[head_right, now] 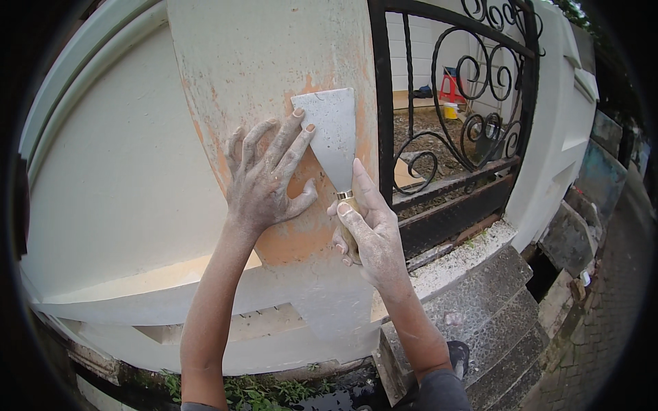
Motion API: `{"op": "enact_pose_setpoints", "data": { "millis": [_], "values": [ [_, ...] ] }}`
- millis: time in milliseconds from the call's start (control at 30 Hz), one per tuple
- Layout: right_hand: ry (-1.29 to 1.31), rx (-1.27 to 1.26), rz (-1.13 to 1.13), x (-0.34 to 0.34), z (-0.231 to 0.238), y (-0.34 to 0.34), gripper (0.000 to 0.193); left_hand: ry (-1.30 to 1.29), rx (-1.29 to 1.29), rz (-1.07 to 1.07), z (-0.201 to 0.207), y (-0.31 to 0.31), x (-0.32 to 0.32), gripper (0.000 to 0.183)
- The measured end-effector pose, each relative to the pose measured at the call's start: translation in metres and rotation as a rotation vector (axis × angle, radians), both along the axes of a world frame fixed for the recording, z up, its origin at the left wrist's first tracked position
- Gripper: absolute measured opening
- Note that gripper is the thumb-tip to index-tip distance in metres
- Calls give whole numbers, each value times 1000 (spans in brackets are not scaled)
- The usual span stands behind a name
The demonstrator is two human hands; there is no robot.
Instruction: The person scrapes old paint or plaster from a wall using a putty knife.
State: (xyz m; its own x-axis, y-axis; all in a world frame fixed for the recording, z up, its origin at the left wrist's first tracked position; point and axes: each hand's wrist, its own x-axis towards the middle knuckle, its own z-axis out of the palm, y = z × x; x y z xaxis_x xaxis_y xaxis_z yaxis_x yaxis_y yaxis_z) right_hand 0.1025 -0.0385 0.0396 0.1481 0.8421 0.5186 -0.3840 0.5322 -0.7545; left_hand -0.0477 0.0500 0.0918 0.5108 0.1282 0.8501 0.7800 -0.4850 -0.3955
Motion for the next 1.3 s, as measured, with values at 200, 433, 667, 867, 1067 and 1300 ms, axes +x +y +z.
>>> {"op": "enact_pose_setpoints", "data": {
  "millis": [200, 433, 667, 867, 1067, 1300],
  "values": [
    [10, -8, 21, 4, 0, 2, 58, 7, -77, -64, 0, -3, 1, 72],
    [-15, -60, 22, 7, -14, 0, 57, 76, -31, -103, -3, 1, -5, 59],
    [-13, -76, 31, 5, -18, -6, 59, 61, 20, -142, -5, 2, -7, 53],
    [-7, -45, 12, 3, -5, -1, 59, 2, -14, -124, 1, -1, -3, 50],
    [-17, -28, 24, 4, -9, 4, 59, -2, -7, -147, 1, -1, -2, 53],
    [9, -53, 55, 2, -19, -1, 60, 12, 82, -155, -4, 6, -5, 49]
  ]
}}
